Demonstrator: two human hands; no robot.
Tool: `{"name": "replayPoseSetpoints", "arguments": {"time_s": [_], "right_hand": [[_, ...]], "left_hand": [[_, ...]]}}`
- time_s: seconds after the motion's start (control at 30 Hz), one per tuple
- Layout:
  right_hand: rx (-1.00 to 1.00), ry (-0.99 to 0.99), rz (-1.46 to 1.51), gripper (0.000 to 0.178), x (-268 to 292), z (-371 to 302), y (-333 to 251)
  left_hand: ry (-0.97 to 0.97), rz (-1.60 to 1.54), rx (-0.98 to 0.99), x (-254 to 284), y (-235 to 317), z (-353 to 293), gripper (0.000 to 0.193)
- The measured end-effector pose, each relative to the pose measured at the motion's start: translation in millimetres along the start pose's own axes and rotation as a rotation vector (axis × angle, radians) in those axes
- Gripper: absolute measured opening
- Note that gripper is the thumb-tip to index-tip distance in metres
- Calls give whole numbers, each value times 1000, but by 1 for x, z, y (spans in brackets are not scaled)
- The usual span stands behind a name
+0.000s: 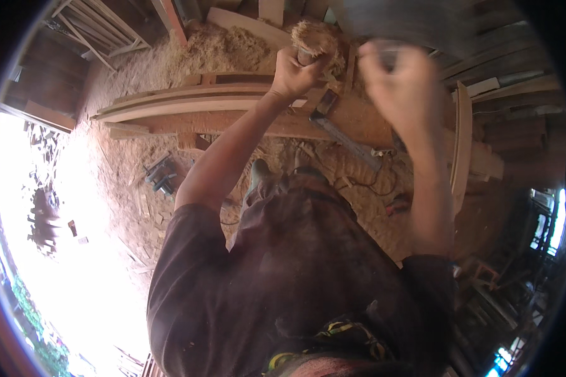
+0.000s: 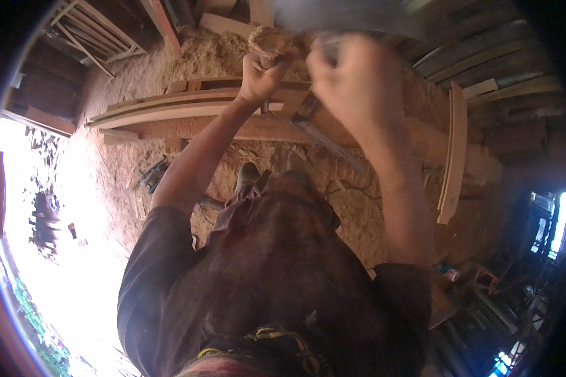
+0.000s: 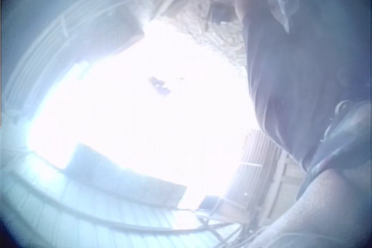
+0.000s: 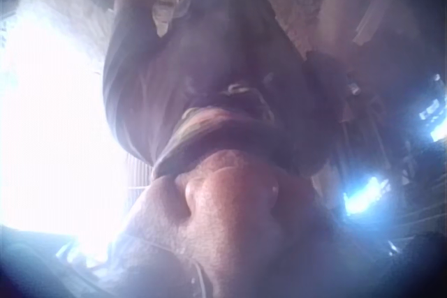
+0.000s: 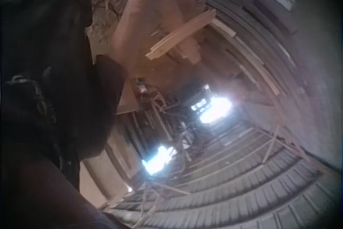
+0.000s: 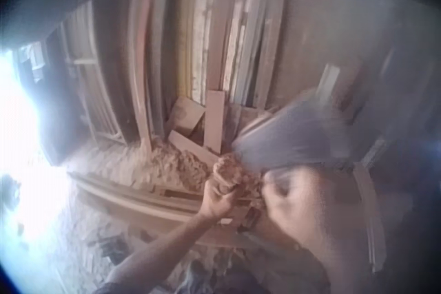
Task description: The person carves a curved wooden piece using a chisel and mallet, repeatedly striking the chisel to remove wood shavings. They occasionally pause to clear debris and inspect the carved surface.
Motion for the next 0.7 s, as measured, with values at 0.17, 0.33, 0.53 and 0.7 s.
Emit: {"name": "replayPoseSetpoints", "arguments": {"time_s": [0.17,0.33,0.53,0.7], "right_hand": [[22,-161,35,36,-11,24,18],[-182,-9,134,33,8,8,10],[-191,-374,324,30,-37,-3,105],[-582,-532,469,13,-70,-88,207]], "left_hand": [[9,-24,-19,-2,-12,1,25],[-2,137,32,-8,-8,1,23],[-45,301,-319,-24,-15,-1,29],[-705,959,-41,-104,-53,-45,39]]}}
Point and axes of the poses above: each hand's wrist, its own z-axis towards the middle knuckle, its own x-axis out of the back of the hand, y = z × x, the point moved 6 cm from there along z, towards the middle knuckle, and after that the axes turned 1 degree about -x, right-handed, at the moved point
